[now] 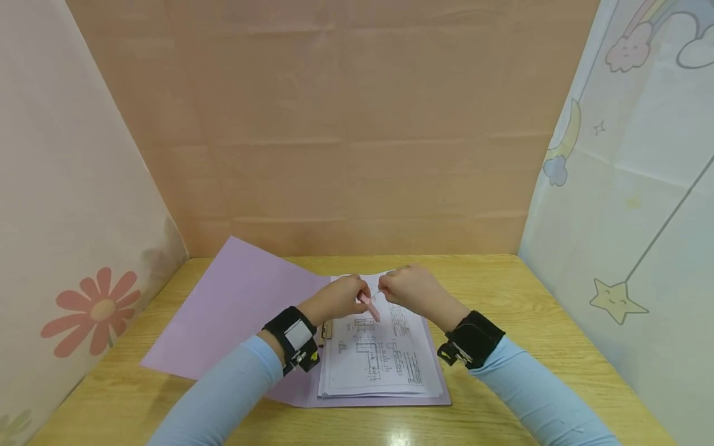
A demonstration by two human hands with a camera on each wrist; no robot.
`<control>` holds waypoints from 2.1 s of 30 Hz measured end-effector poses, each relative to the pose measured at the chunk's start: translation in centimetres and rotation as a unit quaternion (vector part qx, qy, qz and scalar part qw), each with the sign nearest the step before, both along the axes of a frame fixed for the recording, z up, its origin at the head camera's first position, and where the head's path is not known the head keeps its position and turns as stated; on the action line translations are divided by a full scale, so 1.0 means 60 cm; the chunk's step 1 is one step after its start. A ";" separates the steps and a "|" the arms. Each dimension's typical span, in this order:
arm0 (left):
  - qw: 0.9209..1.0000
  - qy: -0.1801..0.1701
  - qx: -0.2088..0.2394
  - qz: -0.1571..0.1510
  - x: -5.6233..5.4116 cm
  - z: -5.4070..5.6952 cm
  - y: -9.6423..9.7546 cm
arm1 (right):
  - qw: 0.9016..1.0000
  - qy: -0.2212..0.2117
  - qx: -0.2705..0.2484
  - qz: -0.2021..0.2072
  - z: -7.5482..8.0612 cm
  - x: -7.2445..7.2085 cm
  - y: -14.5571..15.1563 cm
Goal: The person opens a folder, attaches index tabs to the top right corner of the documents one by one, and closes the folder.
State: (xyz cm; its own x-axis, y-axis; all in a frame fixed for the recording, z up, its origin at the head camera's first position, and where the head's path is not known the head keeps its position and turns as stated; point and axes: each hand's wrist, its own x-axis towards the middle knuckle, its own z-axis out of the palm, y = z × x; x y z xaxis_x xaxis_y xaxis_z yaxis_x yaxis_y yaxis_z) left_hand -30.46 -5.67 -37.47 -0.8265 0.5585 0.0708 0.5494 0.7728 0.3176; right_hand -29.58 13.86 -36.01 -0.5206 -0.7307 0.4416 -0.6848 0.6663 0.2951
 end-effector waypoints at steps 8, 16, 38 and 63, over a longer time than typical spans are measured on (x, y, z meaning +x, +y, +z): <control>0.999 0.004 0.020 -0.026 -0.003 0.005 0.000 | 0.992 0.117 0.033 0.039 0.023 0.014 -0.019; 0.997 -0.026 0.062 -0.038 -0.003 0.007 -0.001 | 0.983 0.165 0.056 0.060 0.044 0.028 -0.036; 1.000 -0.006 0.018 0.003 0.003 0.006 -0.002 | 0.950 0.069 -0.276 -0.131 0.080 -0.072 0.194; 0.994 0.009 -0.001 -0.110 0.030 0.061 0.162 | 0.930 -0.151 -0.191 -0.275 -0.012 -0.061 0.236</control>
State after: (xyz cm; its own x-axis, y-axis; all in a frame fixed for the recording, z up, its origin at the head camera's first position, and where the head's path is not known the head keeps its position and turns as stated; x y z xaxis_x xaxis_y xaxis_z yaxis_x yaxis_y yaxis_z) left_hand -28.65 4.03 -33.80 -0.6831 0.7255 0.0842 0.7108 0.6338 0.3050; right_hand -33.21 28.03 -36.72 -0.9114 -0.1380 0.3876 -0.2236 0.9570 -0.1850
